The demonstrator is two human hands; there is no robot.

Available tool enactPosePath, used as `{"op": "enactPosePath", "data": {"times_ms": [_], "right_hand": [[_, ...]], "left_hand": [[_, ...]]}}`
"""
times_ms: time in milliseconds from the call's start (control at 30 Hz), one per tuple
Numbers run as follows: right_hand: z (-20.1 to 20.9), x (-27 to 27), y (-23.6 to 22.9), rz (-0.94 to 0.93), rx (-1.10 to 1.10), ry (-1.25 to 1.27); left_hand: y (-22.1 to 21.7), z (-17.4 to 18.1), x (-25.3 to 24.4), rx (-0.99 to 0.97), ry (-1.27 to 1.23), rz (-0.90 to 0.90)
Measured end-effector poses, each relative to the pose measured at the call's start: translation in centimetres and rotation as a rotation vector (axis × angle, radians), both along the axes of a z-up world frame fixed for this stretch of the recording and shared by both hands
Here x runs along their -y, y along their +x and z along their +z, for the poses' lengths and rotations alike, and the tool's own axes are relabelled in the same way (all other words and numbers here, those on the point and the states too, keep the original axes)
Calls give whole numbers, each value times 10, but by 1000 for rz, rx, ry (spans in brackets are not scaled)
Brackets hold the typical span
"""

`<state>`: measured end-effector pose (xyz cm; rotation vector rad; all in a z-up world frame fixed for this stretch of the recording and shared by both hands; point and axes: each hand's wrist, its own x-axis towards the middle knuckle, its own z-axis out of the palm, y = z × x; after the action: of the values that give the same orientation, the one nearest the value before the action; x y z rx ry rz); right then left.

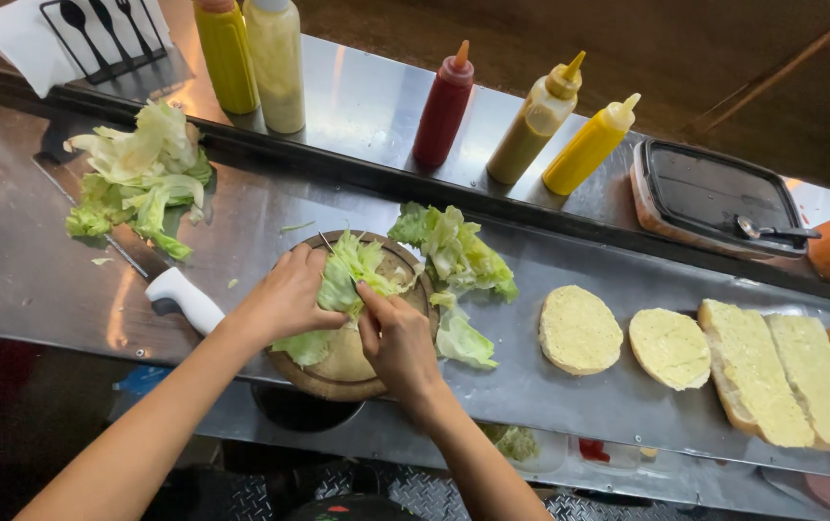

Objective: Preparing lettuce and assembling burger buns at a street food stall.

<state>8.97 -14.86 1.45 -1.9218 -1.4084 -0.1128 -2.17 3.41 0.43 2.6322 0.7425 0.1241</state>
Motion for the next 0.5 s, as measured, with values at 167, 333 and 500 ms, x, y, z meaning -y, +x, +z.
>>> {"op": "enactPosePath", "data": {"times_ms": [167, 333, 500], "right_hand": [[2, 17, -1, 71, -98, -48], [-22, -9, -1, 4, 10, -80], [-35, 7, 2, 56, -64, -137]], "left_hand": [[-3, -2, 0, 62, -15, 3], [1, -18, -5, 76, -5, 18], [1, -14, -4, 86, -27, 28]]}}
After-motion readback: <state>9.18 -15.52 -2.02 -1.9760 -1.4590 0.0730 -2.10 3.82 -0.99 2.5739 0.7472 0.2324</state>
